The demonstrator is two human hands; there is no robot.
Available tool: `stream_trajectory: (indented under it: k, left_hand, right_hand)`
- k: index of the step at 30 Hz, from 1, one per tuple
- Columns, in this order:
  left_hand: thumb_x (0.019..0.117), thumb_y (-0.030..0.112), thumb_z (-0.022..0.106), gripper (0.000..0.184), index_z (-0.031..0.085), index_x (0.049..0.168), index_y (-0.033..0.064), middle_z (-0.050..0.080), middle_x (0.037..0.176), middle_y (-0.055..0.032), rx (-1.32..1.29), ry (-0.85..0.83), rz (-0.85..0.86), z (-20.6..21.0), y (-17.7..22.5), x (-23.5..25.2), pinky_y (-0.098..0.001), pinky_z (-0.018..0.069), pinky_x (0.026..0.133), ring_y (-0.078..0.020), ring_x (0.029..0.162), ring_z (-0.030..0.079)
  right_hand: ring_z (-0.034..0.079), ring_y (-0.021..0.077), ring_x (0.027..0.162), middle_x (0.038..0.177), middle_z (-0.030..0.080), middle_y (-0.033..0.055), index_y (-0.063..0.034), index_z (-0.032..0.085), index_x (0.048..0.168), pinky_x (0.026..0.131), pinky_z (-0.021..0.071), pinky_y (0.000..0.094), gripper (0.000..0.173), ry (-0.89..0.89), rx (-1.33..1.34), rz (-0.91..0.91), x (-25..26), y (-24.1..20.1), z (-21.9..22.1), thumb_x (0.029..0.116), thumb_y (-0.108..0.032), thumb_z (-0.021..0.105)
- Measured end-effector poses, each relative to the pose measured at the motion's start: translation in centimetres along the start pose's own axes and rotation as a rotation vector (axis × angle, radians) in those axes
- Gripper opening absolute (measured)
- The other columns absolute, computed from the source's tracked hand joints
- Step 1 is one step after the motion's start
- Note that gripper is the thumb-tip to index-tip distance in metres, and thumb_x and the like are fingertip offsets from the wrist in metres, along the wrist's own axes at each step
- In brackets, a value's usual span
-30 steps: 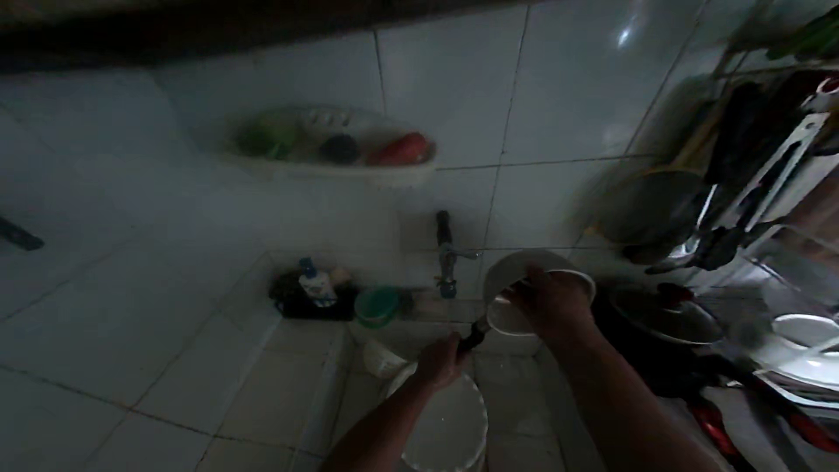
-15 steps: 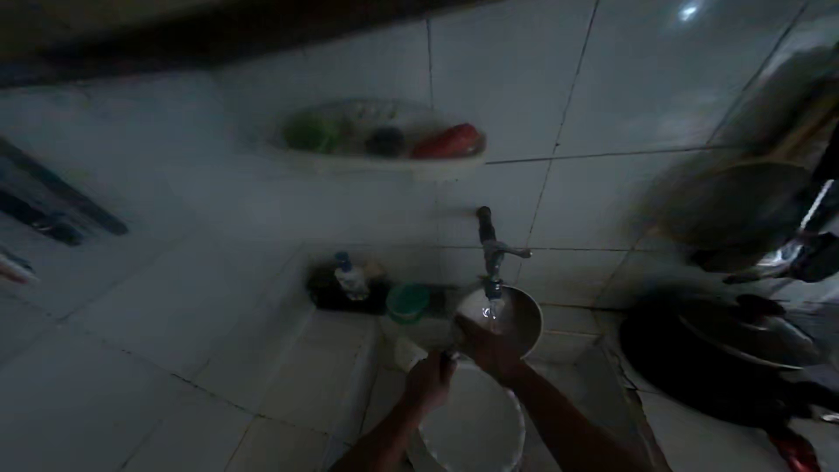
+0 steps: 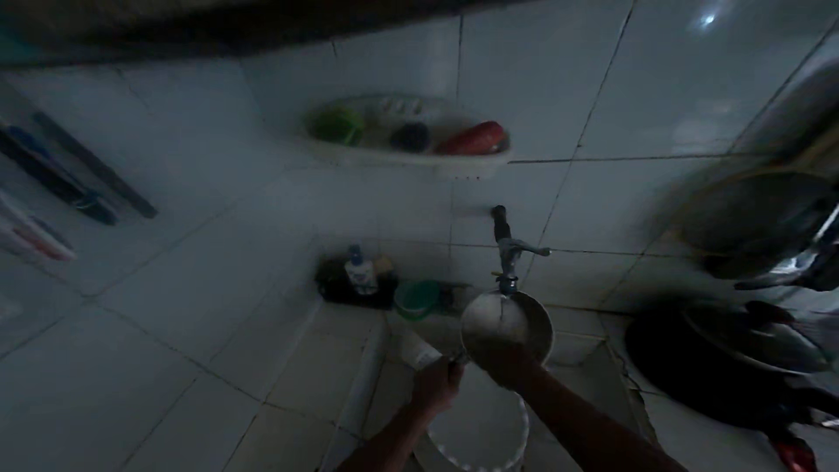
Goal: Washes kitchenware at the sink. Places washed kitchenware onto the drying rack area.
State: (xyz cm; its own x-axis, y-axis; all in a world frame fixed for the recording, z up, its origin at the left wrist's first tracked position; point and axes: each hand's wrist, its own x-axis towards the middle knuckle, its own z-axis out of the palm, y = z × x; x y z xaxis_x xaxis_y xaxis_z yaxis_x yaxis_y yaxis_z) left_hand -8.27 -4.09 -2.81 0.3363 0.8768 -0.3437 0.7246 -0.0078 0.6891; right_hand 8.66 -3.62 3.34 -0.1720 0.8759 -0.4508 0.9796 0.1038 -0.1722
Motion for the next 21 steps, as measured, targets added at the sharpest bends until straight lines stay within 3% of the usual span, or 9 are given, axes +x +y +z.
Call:
stream_trajectory:
  k: [2, 4, 6, 9, 10, 12, 16, 19, 21]
  left_hand:
    - [0.1106, 0.041, 0.039, 0.049, 0.063, 0.121, -0.0002, 0.065, 0.104, -0.0172, -0.053, -0.078, 0.028, 1.0, 0.5, 0.1, -0.0466, 0.0528, 0.089, -0.0275, 0.094, 0.065]
    - [0.1108, 0.042, 0.038, 0.051, 0.064, 0.118, -0.0008, 0.065, 0.101, -0.0168, -0.061, -0.156, 0.044, 0.9, 0.8, -0.1, -0.0447, 0.0529, 0.086, -0.0257, 0.089, 0.064]
    - [0.1106, 0.042, 0.038, 0.051, 0.065, 0.120, 0.0001, 0.065, 0.103, -0.0168, -0.028, -0.211, 0.044, -0.2, 1.4, -0.4, -0.0452, 0.0524, 0.086, -0.0255, 0.090, 0.063]
    - [0.1100, 0.044, 0.039, 0.053, 0.066, 0.118, -0.0004, 0.065, 0.104, -0.0184, 0.083, -0.274, 0.055, -2.5, 2.3, -1.0, -0.0480, 0.0514, 0.086, -0.0279, 0.092, 0.063]
    - [0.1098, 0.045, 0.040, 0.053, 0.066, 0.118, -0.0006, 0.065, 0.106, -0.0192, 0.113, -0.286, 0.044, -3.2, 2.5, -1.2, -0.0490, 0.0511, 0.088, -0.0288, 0.094, 0.063]
    - [0.1093, 0.046, 0.041, 0.054, 0.065, 0.118, -0.0013, 0.065, 0.107, -0.0201, 0.146, -0.286, 0.024, -4.3, 2.9, -1.6, -0.0502, 0.0505, 0.089, -0.0300, 0.096, 0.063]
    - [0.1089, 0.045, 0.042, 0.053, 0.066, 0.117, -0.0013, 0.066, 0.110, -0.0208, 0.259, -0.250, 0.034, -5.2, 3.6, -1.9, -0.0537, 0.0496, 0.094, -0.0329, 0.103, 0.064]
    - [0.1086, 0.048, 0.041, 0.055, 0.065, 0.123, 0.0004, 0.066, 0.119, -0.0217, 0.371, -0.167, -0.078, -7.0, 4.5, -2.8, -0.0570, 0.0488, 0.099, -0.0355, 0.113, 0.064]
    - [0.1080, 0.050, 0.041, 0.057, 0.065, 0.125, 0.0009, 0.066, 0.123, -0.0215, 0.416, -0.144, -0.154, -8.3, 4.6, -3.1, -0.0584, 0.0481, 0.100, -0.0364, 0.117, 0.063]
  right_hand:
    - [0.057, 0.0479, 0.124, 0.132, 0.058, 0.0301, 0.0061, 0.053, 0.139, 0.103, 0.0458, 0.0629, 0.040, 0.043, -0.029, -0.053, -0.8, -0.8, -1.9, 0.1050, -0.015, 0.052]
    - [0.064, 0.0417, 0.110, 0.118, 0.064, 0.0231, 0.0013, 0.064, 0.119, 0.092, 0.0537, 0.0586, 0.029, 0.217, -0.167, -0.074, -1.7, 0.2, -2.8, 0.1003, -0.020, 0.058]
    - [0.065, 0.0404, 0.108, 0.114, 0.066, 0.0215, 0.0000, 0.070, 0.112, 0.092, 0.0517, 0.0586, 0.027, 0.135, -0.303, -0.090, -1.7, 0.7, -4.3, 0.1006, -0.021, 0.059]
    - [0.066, 0.0391, 0.105, 0.113, 0.068, 0.0222, 0.0005, 0.069, 0.114, 0.091, 0.0518, 0.0591, 0.025, -0.096, -0.150, -0.065, -0.1, 0.1, -6.0, 0.0990, -0.019, 0.065]
    - [0.066, 0.0400, 0.107, 0.114, 0.068, 0.0231, 0.0011, 0.069, 0.114, 0.092, 0.0522, 0.0595, 0.026, -0.095, -0.125, -0.023, 0.0, 0.0, -6.1, 0.0985, -0.020, 0.065]
    - [0.060, 0.0418, 0.122, 0.129, 0.063, 0.0244, 0.0021, 0.064, 0.127, 0.103, 0.0474, 0.0579, 0.033, -0.039, -0.121, 0.058, -1.3, -0.3, -6.2, 0.1032, -0.020, 0.059]
    - [0.062, 0.0424, 0.116, 0.121, 0.064, 0.0243, 0.0022, 0.065, 0.121, 0.097, 0.0505, 0.0603, 0.033, 0.140, 0.004, -0.102, -1.1, 0.3, -1.9, 0.1026, -0.024, 0.056]
    - [0.060, 0.0413, 0.121, 0.127, 0.063, 0.0269, -0.0002, 0.058, 0.137, 0.103, 0.0447, 0.0597, 0.043, -0.115, 0.286, -0.274, -1.5, 0.3, -0.1, 0.1106, -0.031, 0.043]
    - [0.056, 0.0426, 0.129, 0.135, 0.060, 0.0279, -0.0020, 0.055, 0.143, 0.109, 0.0398, 0.0618, 0.050, -0.281, 0.255, -0.258, -2.4, 1.1, 0.6, 0.1115, -0.037, 0.041]
